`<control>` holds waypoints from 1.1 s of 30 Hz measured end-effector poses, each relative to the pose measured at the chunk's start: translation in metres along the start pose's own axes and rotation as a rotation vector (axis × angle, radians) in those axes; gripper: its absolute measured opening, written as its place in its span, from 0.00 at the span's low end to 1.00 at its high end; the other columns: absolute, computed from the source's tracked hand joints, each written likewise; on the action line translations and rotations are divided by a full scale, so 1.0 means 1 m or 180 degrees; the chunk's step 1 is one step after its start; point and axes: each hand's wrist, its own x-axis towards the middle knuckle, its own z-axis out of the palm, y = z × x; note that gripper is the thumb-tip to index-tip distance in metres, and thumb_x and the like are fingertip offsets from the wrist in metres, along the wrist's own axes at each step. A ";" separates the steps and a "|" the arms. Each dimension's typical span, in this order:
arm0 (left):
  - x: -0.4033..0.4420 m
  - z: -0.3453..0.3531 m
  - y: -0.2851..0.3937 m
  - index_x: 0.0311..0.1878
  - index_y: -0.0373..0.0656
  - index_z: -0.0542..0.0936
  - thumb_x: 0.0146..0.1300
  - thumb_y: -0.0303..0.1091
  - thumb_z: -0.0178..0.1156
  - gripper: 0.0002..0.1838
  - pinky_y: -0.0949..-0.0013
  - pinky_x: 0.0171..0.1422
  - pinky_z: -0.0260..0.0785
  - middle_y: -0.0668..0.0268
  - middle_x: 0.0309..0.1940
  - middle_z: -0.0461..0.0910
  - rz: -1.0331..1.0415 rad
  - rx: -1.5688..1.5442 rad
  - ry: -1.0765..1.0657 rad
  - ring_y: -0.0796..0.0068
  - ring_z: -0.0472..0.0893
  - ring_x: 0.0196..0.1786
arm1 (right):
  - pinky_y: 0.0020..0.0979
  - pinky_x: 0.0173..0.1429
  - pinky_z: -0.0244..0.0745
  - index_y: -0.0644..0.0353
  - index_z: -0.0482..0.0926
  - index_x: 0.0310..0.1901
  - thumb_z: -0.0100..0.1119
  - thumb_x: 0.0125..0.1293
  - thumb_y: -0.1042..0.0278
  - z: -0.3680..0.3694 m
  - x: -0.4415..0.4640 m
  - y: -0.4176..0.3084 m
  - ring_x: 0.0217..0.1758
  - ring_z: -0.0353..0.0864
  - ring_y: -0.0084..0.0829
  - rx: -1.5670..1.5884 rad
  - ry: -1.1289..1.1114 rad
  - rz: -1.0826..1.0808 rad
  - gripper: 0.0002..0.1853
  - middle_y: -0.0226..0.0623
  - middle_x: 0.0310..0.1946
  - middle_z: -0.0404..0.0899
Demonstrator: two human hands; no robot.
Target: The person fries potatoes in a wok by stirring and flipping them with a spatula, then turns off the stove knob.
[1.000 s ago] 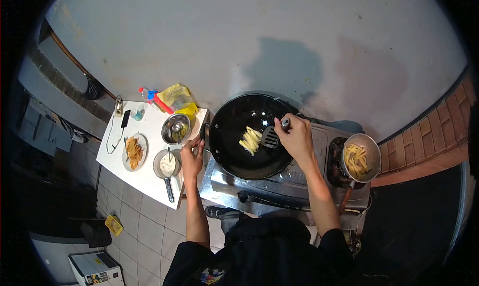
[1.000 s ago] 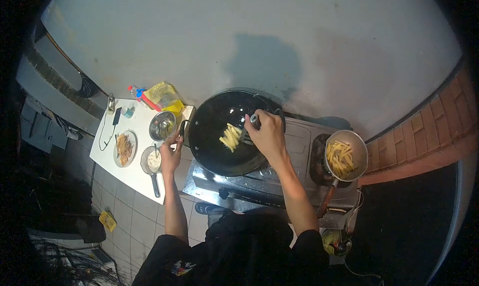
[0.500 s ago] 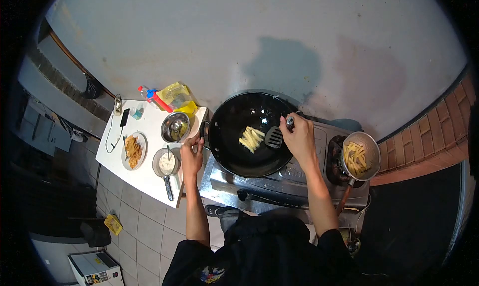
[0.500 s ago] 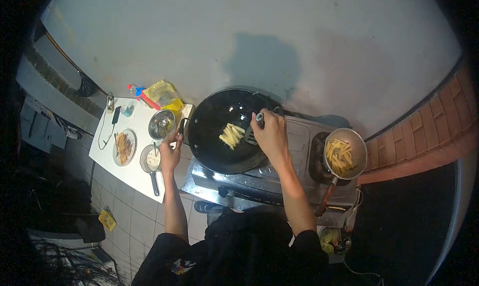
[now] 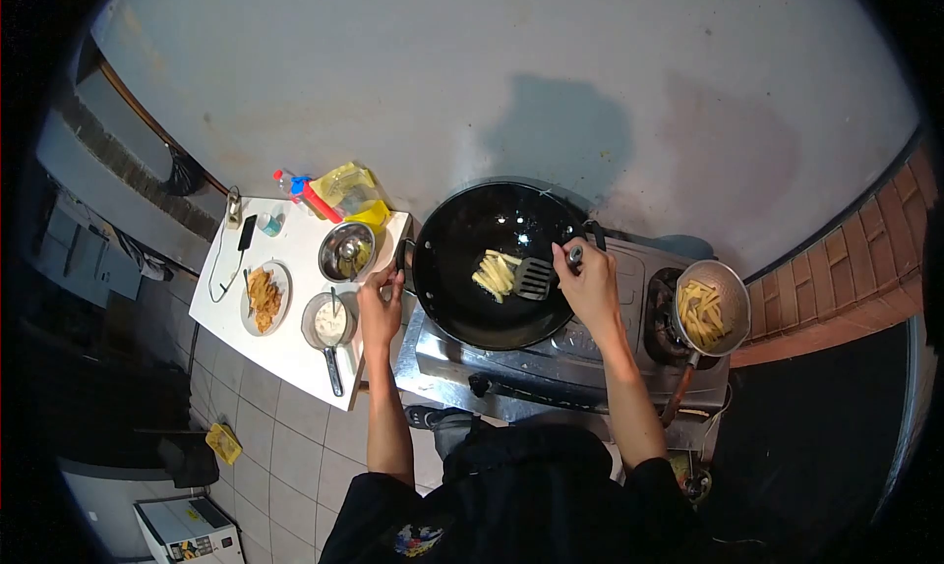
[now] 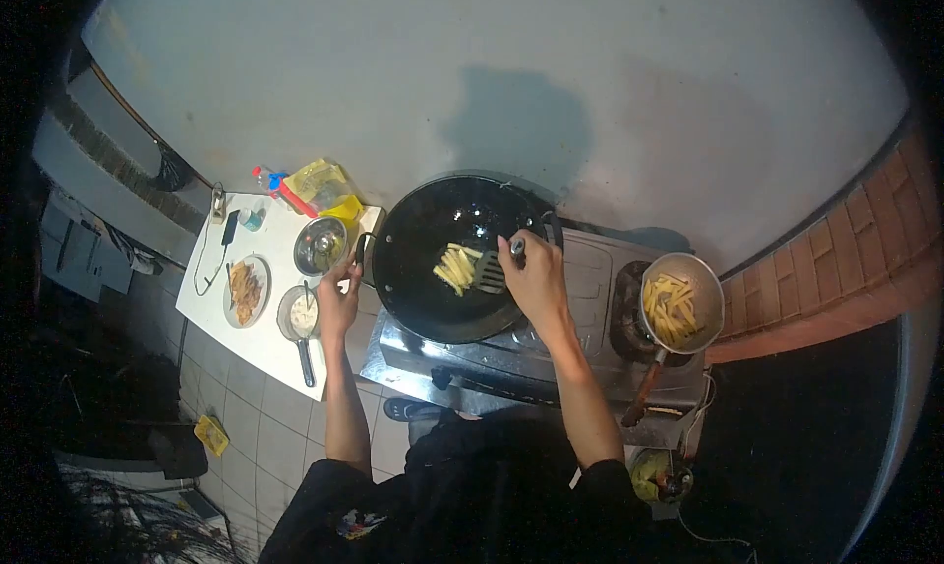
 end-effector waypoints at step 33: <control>-0.010 -0.002 0.019 0.58 0.37 0.79 0.64 0.34 0.64 0.20 0.60 0.51 0.73 0.45 0.42 0.82 -0.0004 0.0367 0.0012 0.56 0.84 0.44 | 0.31 0.21 0.66 0.67 0.73 0.25 0.62 0.66 0.73 0.016 -0.011 0.032 0.17 0.81 0.32 0.0347 0.0461 0.0263 0.13 0.41 0.14 0.75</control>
